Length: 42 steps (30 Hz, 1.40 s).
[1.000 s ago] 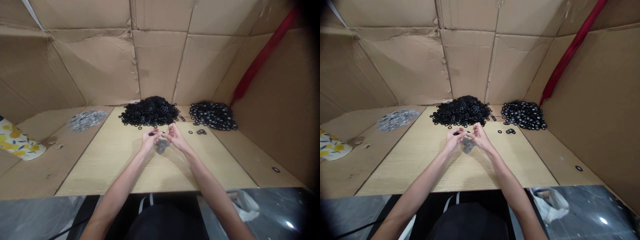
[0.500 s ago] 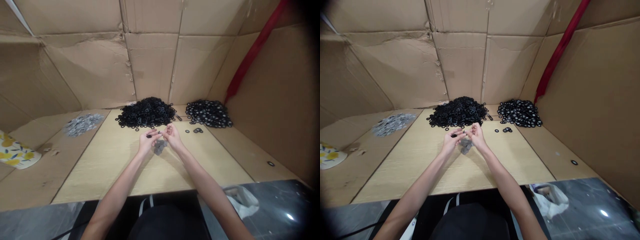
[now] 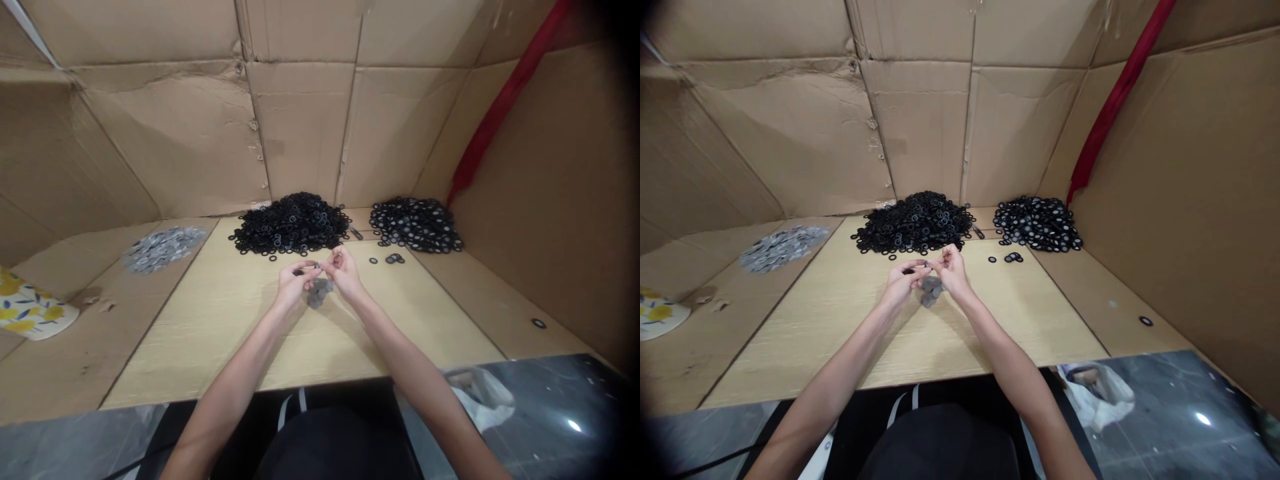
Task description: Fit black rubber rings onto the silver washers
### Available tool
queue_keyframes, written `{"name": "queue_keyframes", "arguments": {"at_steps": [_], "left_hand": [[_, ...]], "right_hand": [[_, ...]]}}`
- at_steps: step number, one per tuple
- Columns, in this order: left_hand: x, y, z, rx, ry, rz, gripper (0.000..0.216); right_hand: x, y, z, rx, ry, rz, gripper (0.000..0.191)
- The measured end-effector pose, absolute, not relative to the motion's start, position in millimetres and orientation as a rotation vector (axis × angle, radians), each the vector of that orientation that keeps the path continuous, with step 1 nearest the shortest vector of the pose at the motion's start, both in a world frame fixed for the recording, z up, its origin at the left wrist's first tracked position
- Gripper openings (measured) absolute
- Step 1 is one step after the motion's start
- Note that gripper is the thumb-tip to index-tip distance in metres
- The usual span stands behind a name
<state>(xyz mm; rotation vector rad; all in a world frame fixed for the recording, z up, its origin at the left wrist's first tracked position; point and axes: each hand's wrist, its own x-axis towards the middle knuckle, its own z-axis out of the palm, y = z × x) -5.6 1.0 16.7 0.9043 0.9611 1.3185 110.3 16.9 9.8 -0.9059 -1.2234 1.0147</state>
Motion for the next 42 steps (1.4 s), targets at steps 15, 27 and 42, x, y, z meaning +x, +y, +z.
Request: {"name": "queue_keyframes", "arguments": {"at_steps": [15,27,42], "left_hand": [[-12,8,12,0.607,0.75,1.364,0.022],[-14,6,13,0.804,0.867,1.324,0.027],[-11,3,10,0.891,0.96,1.318,0.022]], "right_hand": [[110,7,16,-0.939,-1.407,1.117,0.037],[117,9,15,-0.889,-1.554,1.075,0.031],[110,13,5,-0.966,-1.153,1.127,0.04]]}}
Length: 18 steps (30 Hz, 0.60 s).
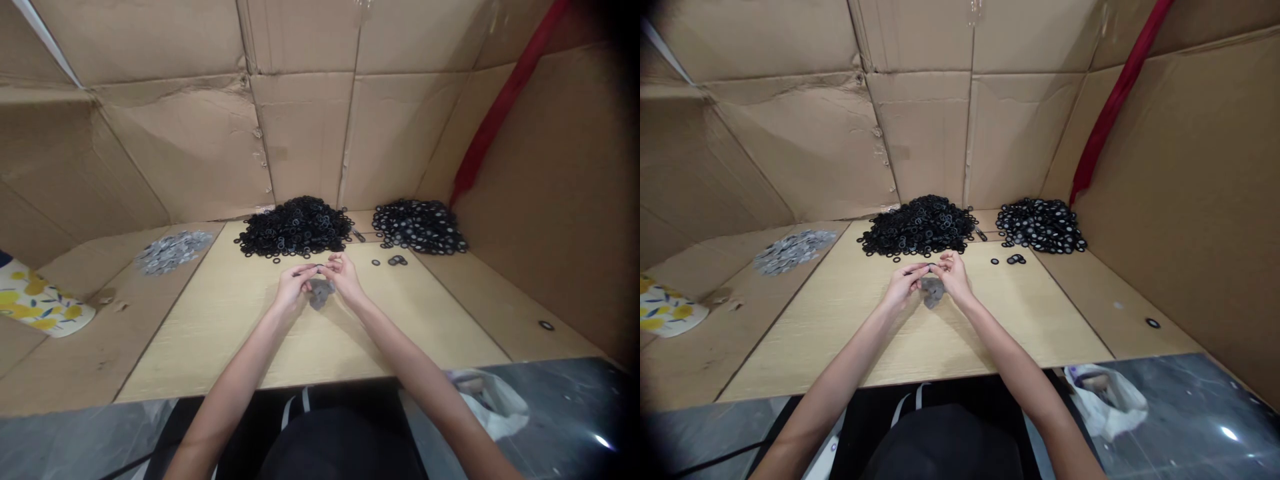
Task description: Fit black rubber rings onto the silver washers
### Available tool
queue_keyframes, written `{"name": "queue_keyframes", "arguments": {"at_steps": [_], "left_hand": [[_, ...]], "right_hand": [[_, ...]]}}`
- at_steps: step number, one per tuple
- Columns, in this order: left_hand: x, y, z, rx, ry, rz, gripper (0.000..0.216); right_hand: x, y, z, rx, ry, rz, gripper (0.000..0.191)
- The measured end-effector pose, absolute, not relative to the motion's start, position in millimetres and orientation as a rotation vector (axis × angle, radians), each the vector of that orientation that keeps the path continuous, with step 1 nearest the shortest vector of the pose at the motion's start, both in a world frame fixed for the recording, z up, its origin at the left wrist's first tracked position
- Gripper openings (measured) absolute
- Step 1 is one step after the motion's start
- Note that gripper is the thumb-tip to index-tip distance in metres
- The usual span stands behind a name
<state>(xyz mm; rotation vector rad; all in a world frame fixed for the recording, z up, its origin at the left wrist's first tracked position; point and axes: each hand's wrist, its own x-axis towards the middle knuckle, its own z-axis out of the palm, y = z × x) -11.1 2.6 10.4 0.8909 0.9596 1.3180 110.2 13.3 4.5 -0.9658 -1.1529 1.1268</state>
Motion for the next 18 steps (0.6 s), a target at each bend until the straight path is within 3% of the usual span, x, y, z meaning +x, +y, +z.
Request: {"name": "queue_keyframes", "arguments": {"at_steps": [9,18], "left_hand": [[-14,6,8,0.928,0.946,1.334,0.038],[-13,-4,20,1.101,1.035,1.411,0.035]], "right_hand": [[109,12,5,-0.991,-1.207,1.075,0.039],[104,7,9,-0.923,-1.148,1.016,0.04]]}}
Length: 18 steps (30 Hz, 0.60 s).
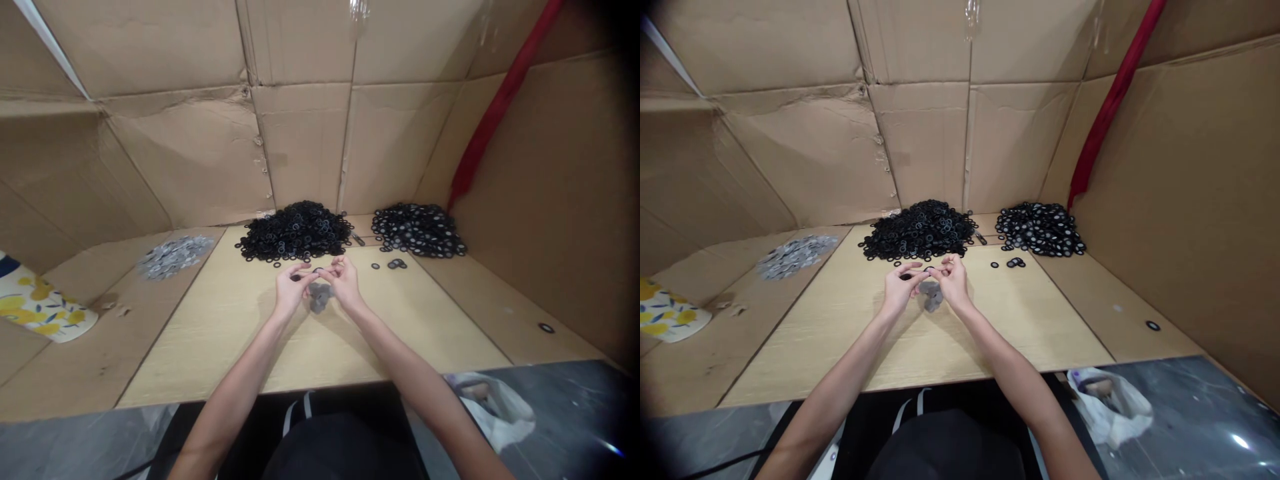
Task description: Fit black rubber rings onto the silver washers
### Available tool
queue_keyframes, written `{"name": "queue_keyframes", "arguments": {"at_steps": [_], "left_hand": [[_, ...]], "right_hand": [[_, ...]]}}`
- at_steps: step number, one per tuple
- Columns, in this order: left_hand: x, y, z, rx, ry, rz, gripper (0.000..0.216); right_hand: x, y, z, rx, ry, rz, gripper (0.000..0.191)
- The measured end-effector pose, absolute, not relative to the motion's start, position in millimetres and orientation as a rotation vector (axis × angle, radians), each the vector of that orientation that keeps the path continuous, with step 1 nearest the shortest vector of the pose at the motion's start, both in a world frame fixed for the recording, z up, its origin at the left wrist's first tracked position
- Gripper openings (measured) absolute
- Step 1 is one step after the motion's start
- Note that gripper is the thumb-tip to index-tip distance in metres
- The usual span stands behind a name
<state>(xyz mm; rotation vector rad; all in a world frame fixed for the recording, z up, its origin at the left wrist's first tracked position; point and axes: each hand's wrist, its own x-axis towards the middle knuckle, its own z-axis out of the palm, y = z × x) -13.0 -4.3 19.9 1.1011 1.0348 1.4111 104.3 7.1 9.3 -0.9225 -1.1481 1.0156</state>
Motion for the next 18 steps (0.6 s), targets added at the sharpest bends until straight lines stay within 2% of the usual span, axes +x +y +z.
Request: {"name": "queue_keyframes", "arguments": {"at_steps": [10,18], "left_hand": [[-12.7,2.4,17.1,0.715,0.895,1.485,0.042],[-12.1,2.1,15.1,0.792,0.856,1.476,0.038]], "right_hand": [[104.6,6.4,9.1,-0.898,-1.255,0.989,0.041],[105.7,4.2,9.2,-1.006,-1.395,0.956,0.032]]}}
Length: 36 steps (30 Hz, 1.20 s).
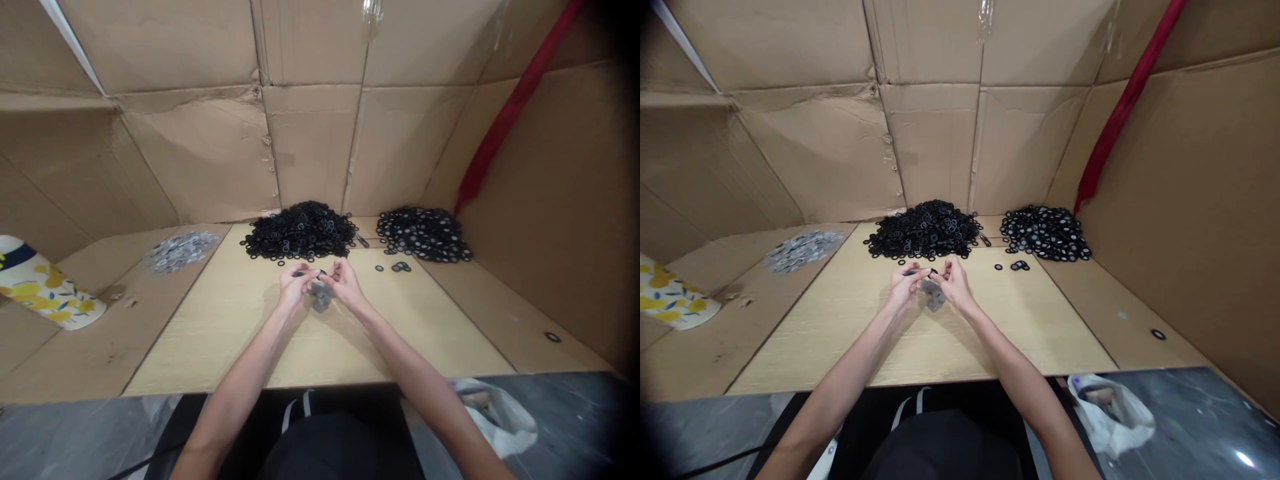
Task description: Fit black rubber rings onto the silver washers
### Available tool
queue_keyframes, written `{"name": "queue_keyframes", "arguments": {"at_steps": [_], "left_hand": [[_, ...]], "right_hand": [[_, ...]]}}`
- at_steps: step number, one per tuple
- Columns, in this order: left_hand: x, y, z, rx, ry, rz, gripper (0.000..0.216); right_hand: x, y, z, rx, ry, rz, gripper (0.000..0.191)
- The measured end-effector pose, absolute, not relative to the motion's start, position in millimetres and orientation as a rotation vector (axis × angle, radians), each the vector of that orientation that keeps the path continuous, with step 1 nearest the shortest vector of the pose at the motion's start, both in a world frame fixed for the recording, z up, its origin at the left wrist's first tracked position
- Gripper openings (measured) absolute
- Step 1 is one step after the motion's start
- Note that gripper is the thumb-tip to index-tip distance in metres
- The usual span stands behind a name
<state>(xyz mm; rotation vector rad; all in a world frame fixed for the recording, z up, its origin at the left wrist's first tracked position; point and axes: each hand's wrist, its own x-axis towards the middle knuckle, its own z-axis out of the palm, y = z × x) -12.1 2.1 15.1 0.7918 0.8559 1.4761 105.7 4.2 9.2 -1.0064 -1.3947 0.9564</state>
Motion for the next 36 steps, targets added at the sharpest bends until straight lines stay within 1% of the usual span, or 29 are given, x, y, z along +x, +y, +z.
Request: {"name": "queue_keyframes", "arguments": {"at_steps": [6,9,13,18,23,28,31,34,36], "left_hand": [[-13,7,7,0.941,0.916,1.396,0.033],[-15,11,4,1.026,0.942,1.363,0.034],[-15,12,4,1.041,0.944,1.371,0.033],[-11,7,4,0.975,0.955,1.397,0.034],[-9,5,2,0.999,0.982,1.372,0.033],[-12,5,7,1.024,0.941,1.422,0.039],[-14,5,8,1.045,0.971,1.433,0.039],[-13,6,5,1.037,1.047,1.444,0.041],[-12,7,1,1.022,1.095,1.402,0.042]], "right_hand": [[109,2,9,-1.12,-1.567,0.76,0.023],[110,2,7,-1.106,-1.641,0.712,0.021],[111,10,2,-1.073,-1.548,0.724,0.027],[112,19,0,-0.99,-1.347,0.893,0.035],[113,18,4,-0.972,-1.266,0.907,0.035],[113,17,2,-1.024,-1.386,0.856,0.033],[112,14,1,-1.065,-1.531,0.754,0.026],[111,9,2,-1.085,-1.702,0.541,0.014],[110,6,2,-1.079,-1.81,0.41,0.01]]}}
